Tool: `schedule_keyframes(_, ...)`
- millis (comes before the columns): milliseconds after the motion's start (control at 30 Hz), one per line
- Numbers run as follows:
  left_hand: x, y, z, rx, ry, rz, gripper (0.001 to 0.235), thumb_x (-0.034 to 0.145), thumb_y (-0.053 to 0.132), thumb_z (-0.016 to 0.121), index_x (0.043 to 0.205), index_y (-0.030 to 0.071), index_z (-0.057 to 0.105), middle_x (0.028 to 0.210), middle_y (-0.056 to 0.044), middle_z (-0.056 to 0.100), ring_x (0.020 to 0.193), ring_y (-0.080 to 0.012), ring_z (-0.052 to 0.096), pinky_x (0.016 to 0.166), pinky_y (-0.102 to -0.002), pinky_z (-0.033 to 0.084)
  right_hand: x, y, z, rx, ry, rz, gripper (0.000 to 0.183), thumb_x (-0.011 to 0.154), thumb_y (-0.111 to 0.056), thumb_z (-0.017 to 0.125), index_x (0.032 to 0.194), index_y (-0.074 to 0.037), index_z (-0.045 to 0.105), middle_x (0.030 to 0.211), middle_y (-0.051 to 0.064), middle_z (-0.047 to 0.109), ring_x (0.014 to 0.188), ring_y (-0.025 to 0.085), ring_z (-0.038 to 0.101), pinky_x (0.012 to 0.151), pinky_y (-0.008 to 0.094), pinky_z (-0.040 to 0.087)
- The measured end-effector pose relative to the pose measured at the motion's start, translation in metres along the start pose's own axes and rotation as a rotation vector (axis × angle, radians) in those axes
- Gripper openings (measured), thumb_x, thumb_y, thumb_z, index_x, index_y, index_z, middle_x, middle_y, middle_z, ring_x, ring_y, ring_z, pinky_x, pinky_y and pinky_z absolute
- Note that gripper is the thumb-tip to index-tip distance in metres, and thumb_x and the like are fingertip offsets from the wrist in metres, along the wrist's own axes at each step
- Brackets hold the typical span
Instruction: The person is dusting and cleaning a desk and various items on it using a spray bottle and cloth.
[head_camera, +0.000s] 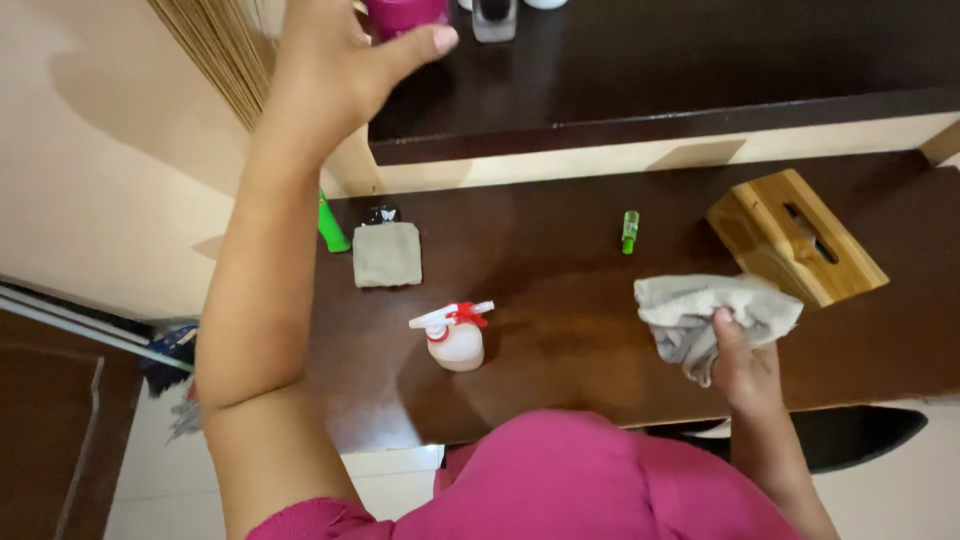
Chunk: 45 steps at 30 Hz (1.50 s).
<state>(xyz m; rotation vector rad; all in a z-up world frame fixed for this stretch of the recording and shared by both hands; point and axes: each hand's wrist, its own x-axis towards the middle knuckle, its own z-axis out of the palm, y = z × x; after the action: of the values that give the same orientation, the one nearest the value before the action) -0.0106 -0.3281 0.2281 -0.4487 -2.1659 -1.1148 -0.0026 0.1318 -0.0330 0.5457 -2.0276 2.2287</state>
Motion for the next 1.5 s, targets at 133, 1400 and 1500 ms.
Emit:
schedule_keyframes(133, 0.002, -0.025, 0.011, -0.038, -0.014, -0.025, 0.055, 0.085, 0.017, 0.089, 0.125, -0.001, 0.056, 0.117, -0.009, 0.069, 0.109, -0.0222, 0.071, 0.095, -0.035, 0.058, -0.005, -0.005, 0.005, 0.003, -0.01, -0.019, 0.043, 0.106, -0.027, 0.058, 0.141, -0.003, 0.047, 0.127, 0.009, 0.058, 0.118, 0.019, 0.057, 0.103, 0.036, 0.047)
schedule_keyframes(1400, -0.177, -0.012, 0.312, -0.981, -0.648, -0.271, 0.082, 0.084, 0.023, 0.083, 0.152, 0.005, 0.039, 0.143, -0.009, 0.055, 0.135, -0.0173, 0.051, 0.113, -0.034, 0.041, -0.046, -0.071, -0.019, 0.272, 0.146, 0.221, 0.032, 0.102, -0.003, 0.058, 0.133, 0.001, 0.054, 0.119, 0.008, 0.068, 0.107, 0.016, 0.067, 0.092, 0.032, 0.056)
schedule_keyframes(1500, -0.186, -0.005, 0.329, -1.18, -0.714, -0.356, 0.046, 0.096, 0.015, 0.077, 0.136, 0.001, 0.059, 0.126, -0.007, 0.069, 0.116, -0.0137, 0.064, 0.104, -0.032, 0.051, -0.052, -0.071, -0.021, 0.117, 0.181, 0.211, 0.035, 0.101, -0.001, 0.061, 0.134, 0.0, 0.05, 0.116, 0.006, 0.066, 0.102, 0.015, 0.063, 0.085, 0.031, 0.052)
